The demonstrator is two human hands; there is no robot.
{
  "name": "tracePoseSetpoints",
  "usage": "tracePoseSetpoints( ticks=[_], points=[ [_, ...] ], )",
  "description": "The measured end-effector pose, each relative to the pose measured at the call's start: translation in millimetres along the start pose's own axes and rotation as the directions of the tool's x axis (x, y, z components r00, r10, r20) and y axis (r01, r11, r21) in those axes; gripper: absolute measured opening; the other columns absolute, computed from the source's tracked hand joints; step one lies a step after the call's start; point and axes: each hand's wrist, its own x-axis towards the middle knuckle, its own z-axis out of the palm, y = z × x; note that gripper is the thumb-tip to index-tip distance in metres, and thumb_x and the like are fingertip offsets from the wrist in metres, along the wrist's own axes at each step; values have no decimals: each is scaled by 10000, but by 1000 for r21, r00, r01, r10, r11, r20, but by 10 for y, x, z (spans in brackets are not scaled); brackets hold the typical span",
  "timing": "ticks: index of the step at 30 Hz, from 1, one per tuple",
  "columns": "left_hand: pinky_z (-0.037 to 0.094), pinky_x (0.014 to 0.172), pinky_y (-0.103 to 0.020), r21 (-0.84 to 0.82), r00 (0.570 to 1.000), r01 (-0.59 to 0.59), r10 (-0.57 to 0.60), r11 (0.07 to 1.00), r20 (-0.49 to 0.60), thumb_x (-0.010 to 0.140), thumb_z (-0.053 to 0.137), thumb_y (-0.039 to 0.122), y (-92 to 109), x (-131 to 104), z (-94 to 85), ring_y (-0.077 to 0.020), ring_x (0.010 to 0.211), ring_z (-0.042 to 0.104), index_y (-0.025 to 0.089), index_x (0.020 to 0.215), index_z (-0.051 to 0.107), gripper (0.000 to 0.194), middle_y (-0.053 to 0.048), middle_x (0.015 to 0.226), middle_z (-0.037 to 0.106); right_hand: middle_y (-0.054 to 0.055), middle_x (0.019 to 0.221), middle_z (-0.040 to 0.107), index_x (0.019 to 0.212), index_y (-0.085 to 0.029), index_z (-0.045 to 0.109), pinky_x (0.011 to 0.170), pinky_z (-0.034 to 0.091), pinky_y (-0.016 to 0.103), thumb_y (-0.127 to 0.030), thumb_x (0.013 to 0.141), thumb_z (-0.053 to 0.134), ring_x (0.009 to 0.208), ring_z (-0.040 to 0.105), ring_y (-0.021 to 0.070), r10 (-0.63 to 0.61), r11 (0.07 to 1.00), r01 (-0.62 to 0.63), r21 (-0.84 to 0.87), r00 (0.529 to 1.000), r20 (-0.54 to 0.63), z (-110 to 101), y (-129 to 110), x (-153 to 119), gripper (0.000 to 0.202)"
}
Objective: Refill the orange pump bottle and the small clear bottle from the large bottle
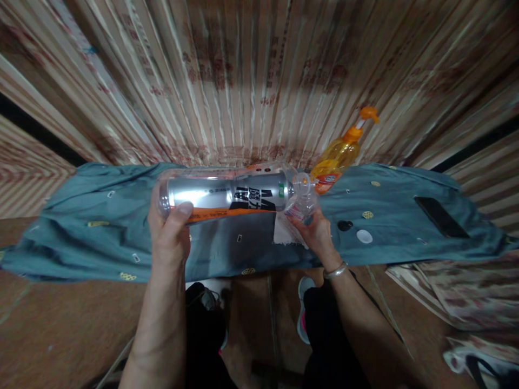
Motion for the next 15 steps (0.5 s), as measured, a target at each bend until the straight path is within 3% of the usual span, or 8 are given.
tracePoseSetpoints(
  ticks=[8, 15],
  points=[
    [458, 1241, -576, 80, 998, -31, 27, 996, 50, 735, 891, 577, -27, -6, -67, -365, 1310, 637, 355, 1185, 772, 516, -37, 1281, 689, 189, 1022, 835, 1187, -183, 666, 775, 616, 434, -805, 813, 728, 945, 808, 379, -16, 1000, 16, 7, 1000, -23, 19, 19, -1, 728],
    [446, 1237, -595, 45, 1000, -24, 23, 999, 12, 679, 933, 575, 9, 0, -6, -356, 1241, 657, 326, 1121, 787, 529, -39, 1183, 709, 204, 1047, 830, 1177, -165, 655, 803, 626, 432, -657, 791, 796, 963, 812, 377, 21, 1000, -21, -8, 1000, 19, -21, -44, 0, 641]
  ],
)
